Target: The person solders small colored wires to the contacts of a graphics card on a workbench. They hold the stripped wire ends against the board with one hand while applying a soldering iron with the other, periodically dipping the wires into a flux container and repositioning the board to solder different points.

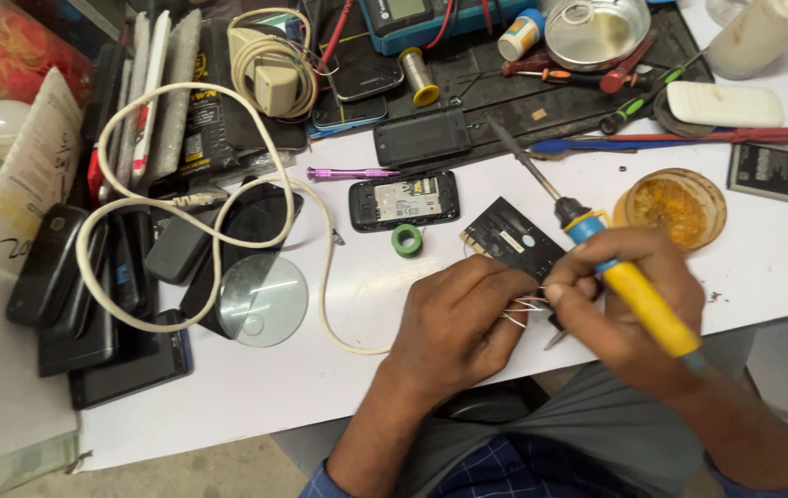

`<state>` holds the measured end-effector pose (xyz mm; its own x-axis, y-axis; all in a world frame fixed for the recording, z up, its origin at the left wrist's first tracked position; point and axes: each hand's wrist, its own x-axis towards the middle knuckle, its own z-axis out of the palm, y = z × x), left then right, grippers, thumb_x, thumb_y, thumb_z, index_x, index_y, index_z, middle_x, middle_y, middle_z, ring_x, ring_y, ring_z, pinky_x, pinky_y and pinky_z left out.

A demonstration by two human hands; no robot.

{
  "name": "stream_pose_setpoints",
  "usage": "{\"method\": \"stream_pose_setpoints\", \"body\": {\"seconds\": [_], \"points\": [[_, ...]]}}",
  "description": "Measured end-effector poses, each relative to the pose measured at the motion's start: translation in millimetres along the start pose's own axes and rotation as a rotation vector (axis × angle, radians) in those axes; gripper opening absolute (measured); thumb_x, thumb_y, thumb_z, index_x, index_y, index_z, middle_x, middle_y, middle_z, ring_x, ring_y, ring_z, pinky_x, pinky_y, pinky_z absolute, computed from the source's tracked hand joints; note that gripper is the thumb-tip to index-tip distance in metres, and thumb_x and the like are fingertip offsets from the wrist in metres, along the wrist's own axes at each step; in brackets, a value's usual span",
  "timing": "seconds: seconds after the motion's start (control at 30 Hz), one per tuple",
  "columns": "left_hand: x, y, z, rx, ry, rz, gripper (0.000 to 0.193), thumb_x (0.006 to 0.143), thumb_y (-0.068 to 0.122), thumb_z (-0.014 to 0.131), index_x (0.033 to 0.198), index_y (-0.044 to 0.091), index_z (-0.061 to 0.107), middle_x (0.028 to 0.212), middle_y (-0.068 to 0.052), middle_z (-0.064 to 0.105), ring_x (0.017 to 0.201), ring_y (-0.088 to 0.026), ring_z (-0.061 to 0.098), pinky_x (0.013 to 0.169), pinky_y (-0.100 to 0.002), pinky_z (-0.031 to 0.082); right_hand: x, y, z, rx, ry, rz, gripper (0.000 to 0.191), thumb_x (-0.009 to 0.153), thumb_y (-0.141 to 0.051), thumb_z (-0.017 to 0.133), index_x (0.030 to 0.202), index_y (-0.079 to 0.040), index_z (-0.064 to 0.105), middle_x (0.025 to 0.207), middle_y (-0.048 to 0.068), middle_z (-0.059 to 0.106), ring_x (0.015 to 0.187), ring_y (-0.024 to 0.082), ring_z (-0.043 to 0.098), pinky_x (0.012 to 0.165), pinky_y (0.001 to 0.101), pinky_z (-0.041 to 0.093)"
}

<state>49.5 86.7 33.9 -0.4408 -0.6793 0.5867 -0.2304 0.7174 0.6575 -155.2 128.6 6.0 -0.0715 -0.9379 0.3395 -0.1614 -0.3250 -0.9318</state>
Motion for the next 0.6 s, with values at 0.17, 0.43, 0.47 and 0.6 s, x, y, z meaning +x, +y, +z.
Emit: {"method": "stream_pose_setpoints", "body": {"seconds": [0.17,0.43,0.47,0.6], "points": [[5,-2,-4,0.022,0.021,-0.045,0.019,0.088,0.000,0.075,0.106,0.005,0.069,0.094,-0.008,0.068,0.079,-0.022,0.069,0.068,-0.033,0.055,-5,5,-22,-0.101,0.154,-0.044,0.048,0.092,0.008,0.071,0.128,-0.003,0.040,0.105,0.018,0.068,0.087,0.015,0.069,0.081,0.0275,0.060],[6,-4,2,-0.056,0.098,-0.084,0.018,0.089,-0.003,0.072,0.106,0.002,0.068,0.095,-0.009,0.069,0.082,-0.021,0.073,0.070,-0.030,0.057,12,6,-68,-0.698,0.126,-0.308,0.074,0.087,0.002,0.085,0.140,0.001,0.033,0.144,0.032,0.055,0.136,0.034,0.059,0.118,0.0408,0.051],[6,-4,3,-0.065,0.103,-0.093,0.018,0.088,-0.003,0.071,0.105,0.002,0.068,0.095,-0.010,0.069,0.082,-0.020,0.073,0.070,-0.030,0.057,12,6,-70,-0.712,0.131,-0.283,0.076,0.085,0.001,0.086,0.140,0.001,0.033,0.147,0.032,0.054,0.140,0.035,0.057,0.120,0.0419,0.049],[6,-3,7,-0.076,0.126,-0.123,0.017,0.085,-0.004,0.069,0.101,0.000,0.068,0.093,-0.011,0.068,0.079,-0.019,0.071,0.068,-0.029,0.057,13,5,-71,-0.772,0.143,-0.204,0.086,0.075,-0.004,0.089,0.140,0.002,0.034,0.151,0.034,0.051,0.144,0.039,0.054,0.122,0.0464,0.046]]}}
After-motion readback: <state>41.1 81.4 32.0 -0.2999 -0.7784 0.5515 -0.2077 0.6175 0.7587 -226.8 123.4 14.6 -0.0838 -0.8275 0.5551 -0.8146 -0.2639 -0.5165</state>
